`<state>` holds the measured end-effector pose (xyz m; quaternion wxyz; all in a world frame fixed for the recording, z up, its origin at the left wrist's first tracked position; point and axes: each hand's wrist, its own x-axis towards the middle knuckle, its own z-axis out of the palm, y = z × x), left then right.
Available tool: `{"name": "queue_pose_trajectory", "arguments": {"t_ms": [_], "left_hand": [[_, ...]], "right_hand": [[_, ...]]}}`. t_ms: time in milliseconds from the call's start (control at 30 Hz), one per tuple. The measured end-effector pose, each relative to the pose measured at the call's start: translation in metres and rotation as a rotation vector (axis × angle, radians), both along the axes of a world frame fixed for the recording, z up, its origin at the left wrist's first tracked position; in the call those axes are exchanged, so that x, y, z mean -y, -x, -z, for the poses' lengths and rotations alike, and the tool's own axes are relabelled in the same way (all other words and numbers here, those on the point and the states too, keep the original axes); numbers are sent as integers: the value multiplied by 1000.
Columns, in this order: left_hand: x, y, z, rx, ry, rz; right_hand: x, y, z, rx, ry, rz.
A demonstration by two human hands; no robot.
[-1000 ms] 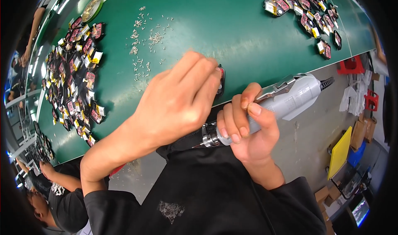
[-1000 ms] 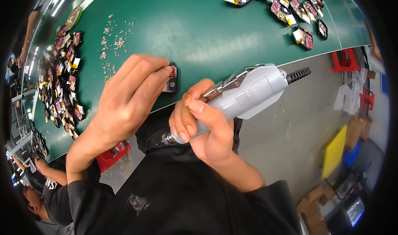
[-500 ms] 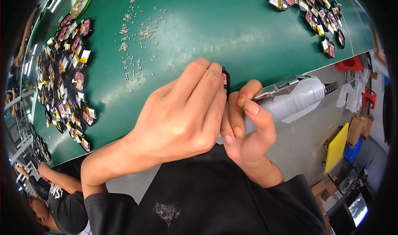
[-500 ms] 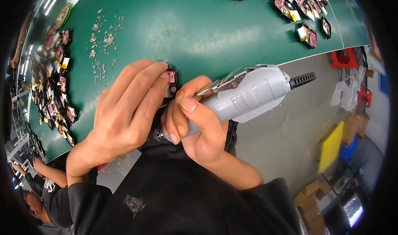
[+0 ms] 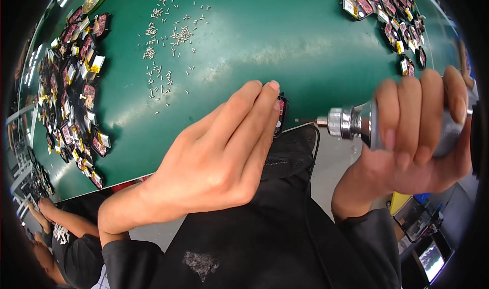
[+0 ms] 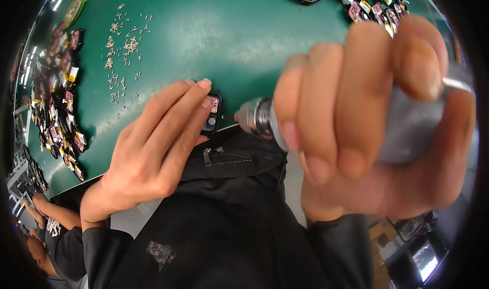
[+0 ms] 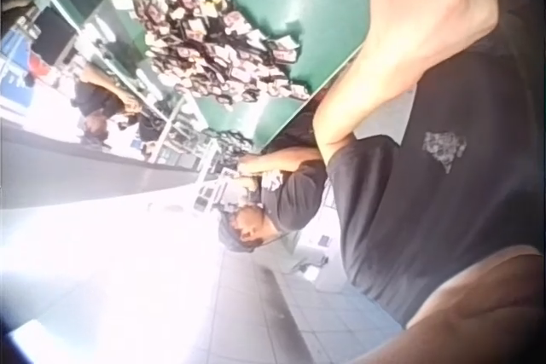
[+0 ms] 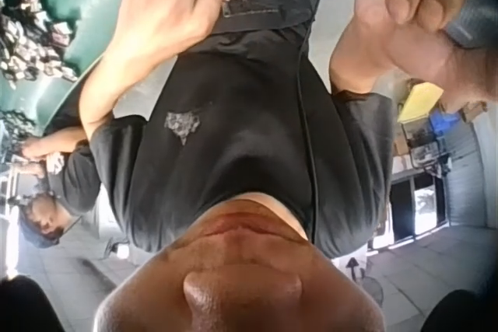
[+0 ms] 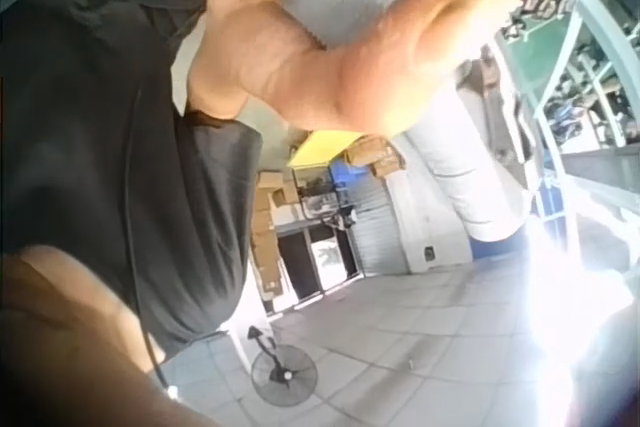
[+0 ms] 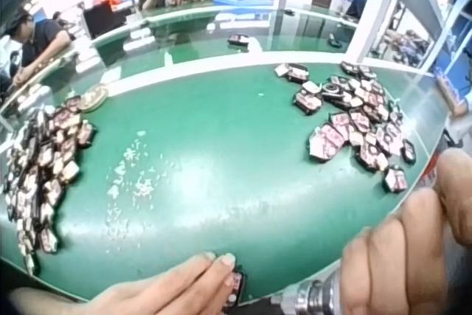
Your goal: Assembling electronic components using an electric screwdriver on a factory line.
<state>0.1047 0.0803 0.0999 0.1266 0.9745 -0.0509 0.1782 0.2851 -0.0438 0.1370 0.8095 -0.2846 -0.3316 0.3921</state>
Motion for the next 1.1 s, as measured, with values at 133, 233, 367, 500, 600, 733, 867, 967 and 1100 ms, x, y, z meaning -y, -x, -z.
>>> {"name": "queue_pose_trajectory", "arguments": {"t_ms": [133, 233, 367, 500, 600, 733, 867, 967, 1100], "left_hand": [[0, -1, 7, 73, -24, -7], [-1, -2, 9, 90, -16, -8], [-4, -1, 8, 72, 10, 18], [-2, 1, 8, 69, 36, 13], [0, 0, 10, 113, 63, -9], [0, 0, 11, 91, 92, 10], [-2, -1, 10, 76, 89, 18], [-5, 6, 11, 68, 111, -26], [-3, 11, 0, 55, 102, -54]], "right_hand": [[-13, -6, 9, 60, 51, -52], [-17, -2, 15, 68, 71, -42], [-19, 3, 14, 67, 118, 38], [-20, 6, 10, 141, 140, -12], [-21, 10, 9, 205, 146, -58], [-19, 18, 11, 204, 196, 31], [-30, 6, 6, 279, 147, -93], [-39, 12, 9, 322, 121, -104], [-41, 17, 6, 248, 132, -58]]}}
